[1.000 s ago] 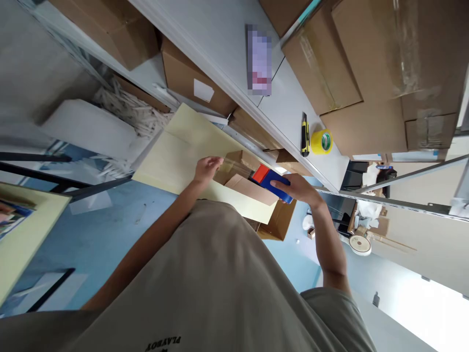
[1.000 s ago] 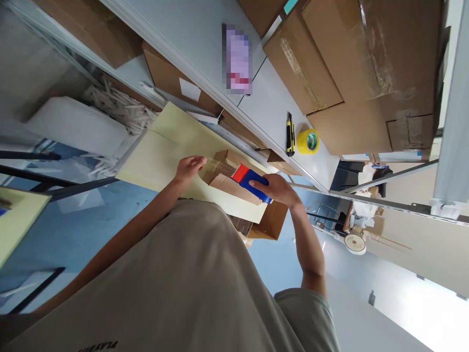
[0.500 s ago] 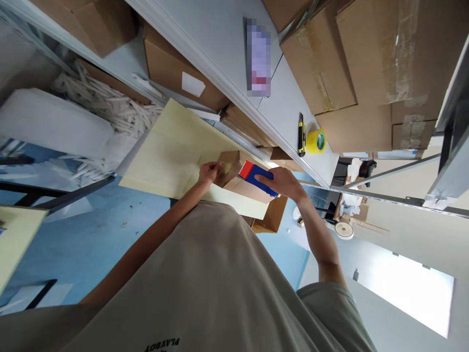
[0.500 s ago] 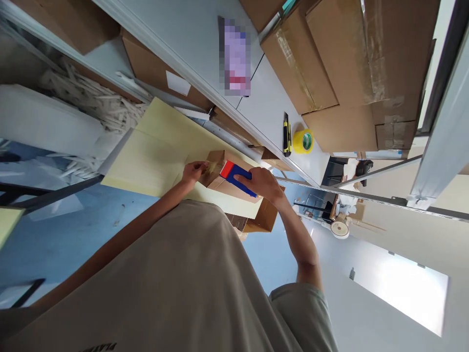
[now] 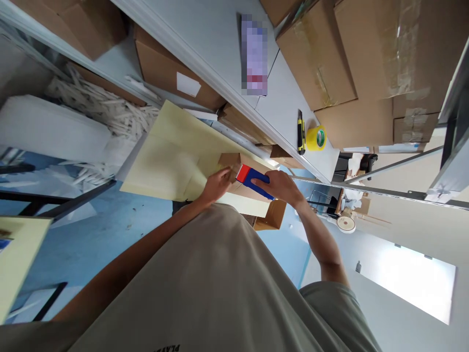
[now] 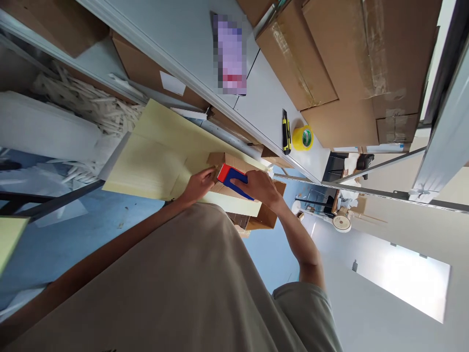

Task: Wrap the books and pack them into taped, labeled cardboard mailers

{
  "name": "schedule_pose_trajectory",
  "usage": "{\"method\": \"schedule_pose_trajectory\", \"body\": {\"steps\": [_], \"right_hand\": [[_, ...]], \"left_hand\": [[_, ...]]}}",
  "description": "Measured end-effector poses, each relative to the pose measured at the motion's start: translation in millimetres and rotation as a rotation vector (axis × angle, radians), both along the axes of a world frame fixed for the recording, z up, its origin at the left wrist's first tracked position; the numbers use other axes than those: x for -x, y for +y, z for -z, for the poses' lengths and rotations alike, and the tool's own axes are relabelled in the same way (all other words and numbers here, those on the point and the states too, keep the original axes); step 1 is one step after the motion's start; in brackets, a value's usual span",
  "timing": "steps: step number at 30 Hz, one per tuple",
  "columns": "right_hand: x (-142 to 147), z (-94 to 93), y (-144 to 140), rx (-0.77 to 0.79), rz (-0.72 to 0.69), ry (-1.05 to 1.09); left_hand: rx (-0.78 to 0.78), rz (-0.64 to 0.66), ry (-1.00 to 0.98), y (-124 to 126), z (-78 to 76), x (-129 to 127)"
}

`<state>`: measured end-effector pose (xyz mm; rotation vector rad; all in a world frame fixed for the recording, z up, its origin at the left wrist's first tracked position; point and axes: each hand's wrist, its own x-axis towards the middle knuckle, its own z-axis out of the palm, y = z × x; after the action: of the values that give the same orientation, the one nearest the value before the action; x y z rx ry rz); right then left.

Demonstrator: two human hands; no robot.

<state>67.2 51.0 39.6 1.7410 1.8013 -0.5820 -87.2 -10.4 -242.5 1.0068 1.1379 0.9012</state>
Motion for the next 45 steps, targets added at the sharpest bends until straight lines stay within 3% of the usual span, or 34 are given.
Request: {"method": "schedule_pose_trajectory", "body": {"steps": [4, 10, 15, 19, 24, 28, 30, 37, 45], "right_hand": [[12, 0.1, 1, 0.019, 0.006, -0.023], [43, -8.7, 4, 0.091, 0.010, -0.120], [45, -15.4, 0, 0.120, -0.017, -0.171], [40, -14.0, -3, 0.113, 0.007, -0.150], [36, -16.5, -2, 0.120, 0.011, -0.149], [25, -21.3, 0, 0.151, -0.072, -0.167], [18, -22.8, 1, 0.168, -0.112, -0.185], [-14, -20.7, 7, 0.258, -0.116, -0.193], [-78, 5.4, 11, 0.349, -0.047, 0.003]], "left_hand": [[-0.111, 0.117, 0.102, -11, -14.9, -6], [-0.098, 0.251, 0.289, -7, -6.3, -19], [-0.270, 0.206, 0.377, -11, -14.9, -10], [-0.261, 0.228, 0.448, -16, -20.4, -9], [-0.332, 0.220, 0.348, -4, -10.9, -16], [-0.547, 0.358, 0.301, 20, 4.9, -16], [-0.574, 0.422, 0.321, 28, 11.9, -13], [-0.476, 0.387, 0.355, 17, 19.0, -6], [-0.368, 0.321, 0.418, 10, 20.3, -3]]}}
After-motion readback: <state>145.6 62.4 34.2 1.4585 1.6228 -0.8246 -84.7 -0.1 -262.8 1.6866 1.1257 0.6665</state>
